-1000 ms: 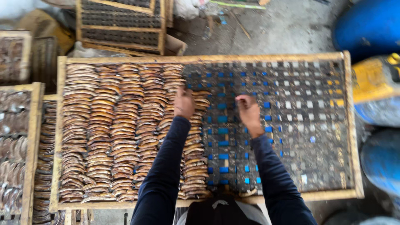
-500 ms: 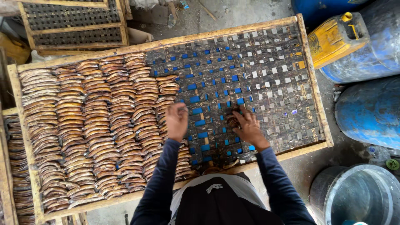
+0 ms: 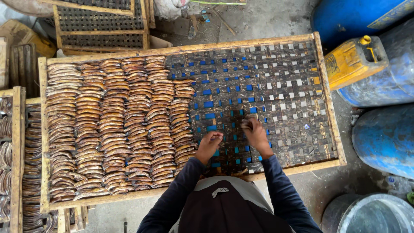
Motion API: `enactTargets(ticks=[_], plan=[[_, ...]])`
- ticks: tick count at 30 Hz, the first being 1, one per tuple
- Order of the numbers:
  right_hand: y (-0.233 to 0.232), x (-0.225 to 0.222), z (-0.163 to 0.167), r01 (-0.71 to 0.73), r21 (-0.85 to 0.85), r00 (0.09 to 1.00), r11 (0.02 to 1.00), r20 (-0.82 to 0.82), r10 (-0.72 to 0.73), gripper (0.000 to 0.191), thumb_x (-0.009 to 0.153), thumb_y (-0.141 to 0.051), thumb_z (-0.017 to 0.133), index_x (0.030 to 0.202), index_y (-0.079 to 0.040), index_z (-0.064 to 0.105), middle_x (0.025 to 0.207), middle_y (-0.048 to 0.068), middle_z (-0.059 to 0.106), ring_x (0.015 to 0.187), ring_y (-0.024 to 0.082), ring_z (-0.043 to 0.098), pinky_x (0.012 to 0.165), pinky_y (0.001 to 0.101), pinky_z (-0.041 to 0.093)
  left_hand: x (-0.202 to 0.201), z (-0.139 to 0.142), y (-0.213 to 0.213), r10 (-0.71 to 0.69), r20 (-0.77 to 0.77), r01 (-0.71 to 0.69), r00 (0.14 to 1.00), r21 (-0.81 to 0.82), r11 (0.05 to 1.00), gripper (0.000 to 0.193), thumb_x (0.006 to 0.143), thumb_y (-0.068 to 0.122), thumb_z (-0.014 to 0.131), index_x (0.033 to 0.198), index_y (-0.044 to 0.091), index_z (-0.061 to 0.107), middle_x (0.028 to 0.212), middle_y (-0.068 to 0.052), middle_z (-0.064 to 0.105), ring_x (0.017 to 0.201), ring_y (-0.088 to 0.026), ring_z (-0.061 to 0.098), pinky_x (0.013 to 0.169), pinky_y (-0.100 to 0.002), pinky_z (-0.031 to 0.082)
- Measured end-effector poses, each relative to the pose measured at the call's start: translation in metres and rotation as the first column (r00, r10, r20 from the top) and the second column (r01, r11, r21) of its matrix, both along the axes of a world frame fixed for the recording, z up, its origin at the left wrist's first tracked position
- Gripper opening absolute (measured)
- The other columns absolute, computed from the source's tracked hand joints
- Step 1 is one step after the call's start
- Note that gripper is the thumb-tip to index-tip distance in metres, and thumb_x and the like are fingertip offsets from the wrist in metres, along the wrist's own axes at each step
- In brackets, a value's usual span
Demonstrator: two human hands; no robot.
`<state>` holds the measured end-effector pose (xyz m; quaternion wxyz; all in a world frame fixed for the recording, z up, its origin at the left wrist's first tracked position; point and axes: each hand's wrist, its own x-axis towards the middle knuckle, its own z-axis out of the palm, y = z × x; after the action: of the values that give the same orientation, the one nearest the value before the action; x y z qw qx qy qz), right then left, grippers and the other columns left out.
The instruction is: The person picks up scattered dried banana slices from a woven bamboo drying tray and places them one by one into neat rows alongside the already arranged slices, occasionally gathering loose pieces in their hands and repositioning them on the tray.
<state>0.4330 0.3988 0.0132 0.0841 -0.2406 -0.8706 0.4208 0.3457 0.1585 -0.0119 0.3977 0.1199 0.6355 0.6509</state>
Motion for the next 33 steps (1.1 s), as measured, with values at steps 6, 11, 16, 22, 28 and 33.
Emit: enactTargets(ticks=[6, 11, 16, 22, 28, 33], plan=[[-0.041, -0.057, 0.074, -0.403, -0.310, 0.909, 0.861, -0.241, 0.339, 0.040, 0.092, -0.016, 0.079, 0.126, -0.012, 0.060, 0.140, 0.010, 0.059, 0.123, 0.025, 0.066, 0.096, 0.0369, 0.059, -0.030, 0.053, -0.006, -0.262, 0.774, -0.105, 0.576, 0.388, 0.916, 0.081, 0.096, 0.069, 0.041, 0.140, 0.003, 0.053, 0.128, -0.019, 0.068, 0.113, -0.032, 0.071, 0.097, -0.048, 0.058], [-0.102, -0.085, 0.141, -0.511, 0.173, 0.831, 0.842, -0.152, 0.535, 0.059, 0.070, 0.006, 0.078, 0.125, -0.011, 0.067, 0.145, 0.016, 0.051, 0.132, 0.040, 0.048, 0.103, 0.0449, 0.044, -0.070, 0.086, -0.032, -0.093, 0.663, -0.349, 0.742, 0.502, 0.791, 0.056, 0.109, 0.056, 0.052, 0.135, 0.007, 0.059, 0.122, -0.010, 0.069, 0.109, -0.023, 0.069, 0.094, -0.043, 0.059], [-0.125, -0.116, 0.144, -0.537, -0.170, 0.822, 0.826, -0.324, 0.468, 0.056, 0.081, 0.014, 0.057, 0.132, -0.010, 0.058, 0.145, 0.012, 0.057, 0.137, 0.028, 0.055, 0.111, 0.0366, 0.045, -0.090, 0.099, -0.054, 0.150, 0.670, -0.519, 0.727, 0.393, 0.759, 0.032, 0.103, 0.036, 0.062, 0.124, 0.012, 0.064, 0.114, -0.003, 0.072, 0.102, -0.017, 0.072, 0.088, -0.036, 0.061], [-0.130, -0.146, 0.108, -0.477, -0.505, 0.870, 0.719, -0.389, 0.303, 0.032, 0.100, 0.005, 0.048, 0.130, -0.005, 0.053, 0.141, 0.011, 0.065, 0.134, 0.020, 0.060, 0.111, 0.0314, 0.045, -0.104, 0.090, -0.057, 0.279, 0.672, -0.662, 0.686, 0.416, 0.623, 0.015, 0.103, 0.016, 0.067, 0.117, 0.012, 0.064, 0.111, -0.002, 0.071, 0.100, -0.016, 0.070, 0.082, -0.036, 0.059], [-0.151, -0.175, 0.089, -0.337, -0.558, 0.941, 0.759, -0.206, 0.267, 0.034, 0.104, -0.017, 0.064, 0.135, -0.005, 0.063, 0.124, 0.008, 0.071, 0.112, 0.015, 0.066, 0.093, 0.0304, 0.055, -0.123, 0.065, -0.054, 0.385, 0.629, -0.723, 0.676, 0.461, 0.515, 0.020, 0.100, 0.005, 0.064, 0.120, 0.008, 0.065, 0.113, -0.003, 0.072, 0.103, -0.015, 0.068, 0.087, -0.032, 0.057], [-0.159, -0.198, 0.087, -0.366, -0.470, 0.930, 0.803, -0.158, 0.332, 0.044, 0.093, -0.019, 0.074, 0.132, -0.006, 0.061, 0.118, 0.006, 0.072, 0.106, 0.013, 0.070, 0.087, 0.0298, 0.059, -0.140, 0.051, -0.049, 0.568, 0.414, -0.701, 0.711, 0.483, 0.525, 0.023, 0.099, -0.003, 0.065, 0.121, 0.005, 0.063, 0.111, -0.002, 0.069, 0.102, -0.012, 0.066, 0.091, -0.028, 0.055]])
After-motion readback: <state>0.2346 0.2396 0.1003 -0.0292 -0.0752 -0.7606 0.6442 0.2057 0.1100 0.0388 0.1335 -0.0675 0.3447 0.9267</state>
